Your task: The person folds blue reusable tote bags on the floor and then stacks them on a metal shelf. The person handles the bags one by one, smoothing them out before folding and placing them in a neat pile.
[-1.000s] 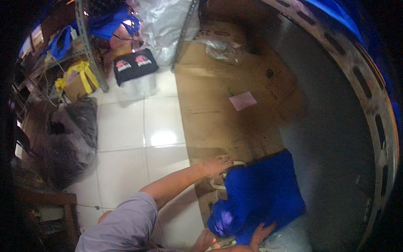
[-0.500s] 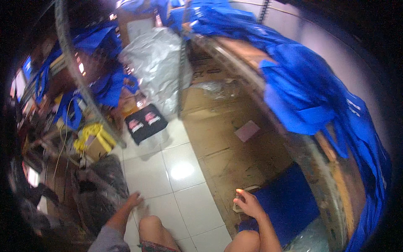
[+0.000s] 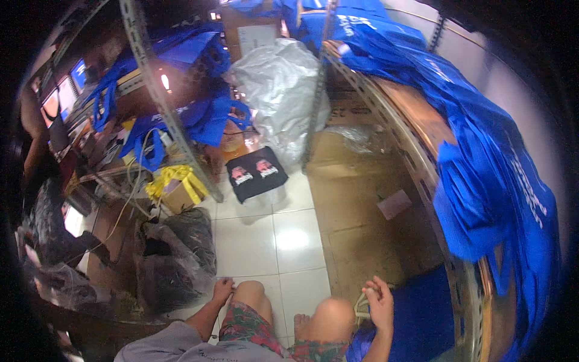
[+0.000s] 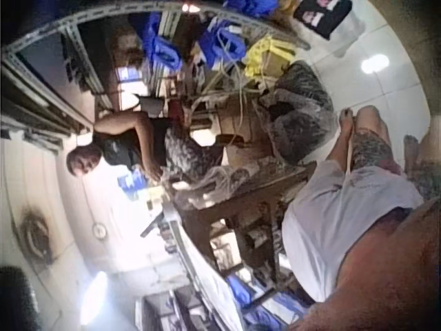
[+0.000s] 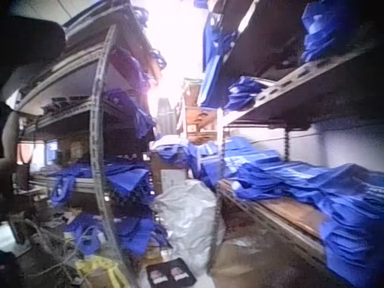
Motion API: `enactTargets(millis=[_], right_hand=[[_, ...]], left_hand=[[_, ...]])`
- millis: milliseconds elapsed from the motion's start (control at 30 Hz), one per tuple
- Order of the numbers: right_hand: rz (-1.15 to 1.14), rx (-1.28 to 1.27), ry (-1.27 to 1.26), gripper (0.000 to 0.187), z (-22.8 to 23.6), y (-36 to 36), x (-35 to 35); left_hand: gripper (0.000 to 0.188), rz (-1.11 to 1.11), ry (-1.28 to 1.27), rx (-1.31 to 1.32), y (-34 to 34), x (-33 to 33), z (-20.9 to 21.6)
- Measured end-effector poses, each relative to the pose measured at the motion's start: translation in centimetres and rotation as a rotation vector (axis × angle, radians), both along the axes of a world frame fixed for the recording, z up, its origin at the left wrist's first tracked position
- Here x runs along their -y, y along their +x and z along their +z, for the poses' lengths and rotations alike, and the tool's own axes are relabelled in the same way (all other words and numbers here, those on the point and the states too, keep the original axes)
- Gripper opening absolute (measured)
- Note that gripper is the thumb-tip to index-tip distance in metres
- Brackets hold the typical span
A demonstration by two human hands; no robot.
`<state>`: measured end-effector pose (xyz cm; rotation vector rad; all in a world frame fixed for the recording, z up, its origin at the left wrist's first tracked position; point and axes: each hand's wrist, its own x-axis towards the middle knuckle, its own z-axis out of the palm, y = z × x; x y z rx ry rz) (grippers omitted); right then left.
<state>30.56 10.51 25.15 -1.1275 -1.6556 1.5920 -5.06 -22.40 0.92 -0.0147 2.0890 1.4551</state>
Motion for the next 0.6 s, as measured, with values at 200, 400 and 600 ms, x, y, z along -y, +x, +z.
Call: enactTargets(millis=[200,400,600], right_hand=[[-0.073,-0.021,-0.231,0.027,-10.5,-5.5,-4.1],[0.305,-0.147,-0.174,0.029,-7.2,-23.6,-9.5],[0.490,-0.340,-0.282,0.034,1.7,-38.6,-7.4]], left_hand=[[0.026,0.020,0.253,-0.159,-3.3,-8.2,12.3],[0.026,0.148,0.213,-0.142,-1.2,-5.0,16.5],[0.022,0.430,0.170,-0.123,0.1,0.0,20.9]])
